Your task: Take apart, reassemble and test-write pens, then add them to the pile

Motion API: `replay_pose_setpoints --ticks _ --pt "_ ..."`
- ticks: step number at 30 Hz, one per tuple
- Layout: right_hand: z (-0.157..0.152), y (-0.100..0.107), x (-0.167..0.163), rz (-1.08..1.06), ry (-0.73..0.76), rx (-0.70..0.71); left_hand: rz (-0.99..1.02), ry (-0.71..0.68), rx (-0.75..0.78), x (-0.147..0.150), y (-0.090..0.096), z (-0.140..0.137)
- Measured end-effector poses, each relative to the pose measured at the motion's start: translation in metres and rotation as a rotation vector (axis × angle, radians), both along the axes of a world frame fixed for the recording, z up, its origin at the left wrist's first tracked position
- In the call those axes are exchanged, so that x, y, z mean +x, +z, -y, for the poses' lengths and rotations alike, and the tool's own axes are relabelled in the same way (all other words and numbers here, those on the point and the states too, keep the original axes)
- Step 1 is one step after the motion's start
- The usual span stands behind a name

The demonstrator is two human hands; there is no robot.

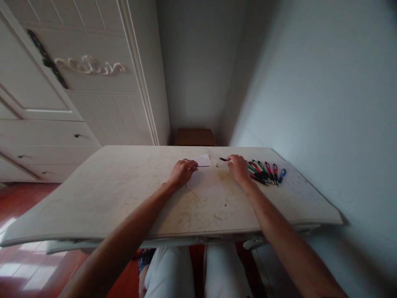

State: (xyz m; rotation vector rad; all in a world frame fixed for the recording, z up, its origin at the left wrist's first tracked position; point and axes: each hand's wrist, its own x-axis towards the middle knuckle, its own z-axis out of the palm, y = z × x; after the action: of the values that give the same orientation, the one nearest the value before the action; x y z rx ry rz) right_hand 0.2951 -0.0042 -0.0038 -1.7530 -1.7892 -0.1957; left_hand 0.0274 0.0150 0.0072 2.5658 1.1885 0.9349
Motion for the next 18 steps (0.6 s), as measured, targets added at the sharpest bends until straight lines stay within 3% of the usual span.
replay_pose_setpoints --ticks 4,9,18 --pt "0.005 0.009 -0.007 -0.145 0.232 0.138 -0.001 0.027 0.008 0.000 0.001 0.000" --pt "0.010 0.012 -0.019 -0.118 0.488 0.164 -0.023 0.057 0.003 0.000 0.000 -0.001" --pt "0.009 0.010 -0.019 -0.130 0.518 0.220 -0.021 0.054 -0.015 0.000 0.000 -0.001"
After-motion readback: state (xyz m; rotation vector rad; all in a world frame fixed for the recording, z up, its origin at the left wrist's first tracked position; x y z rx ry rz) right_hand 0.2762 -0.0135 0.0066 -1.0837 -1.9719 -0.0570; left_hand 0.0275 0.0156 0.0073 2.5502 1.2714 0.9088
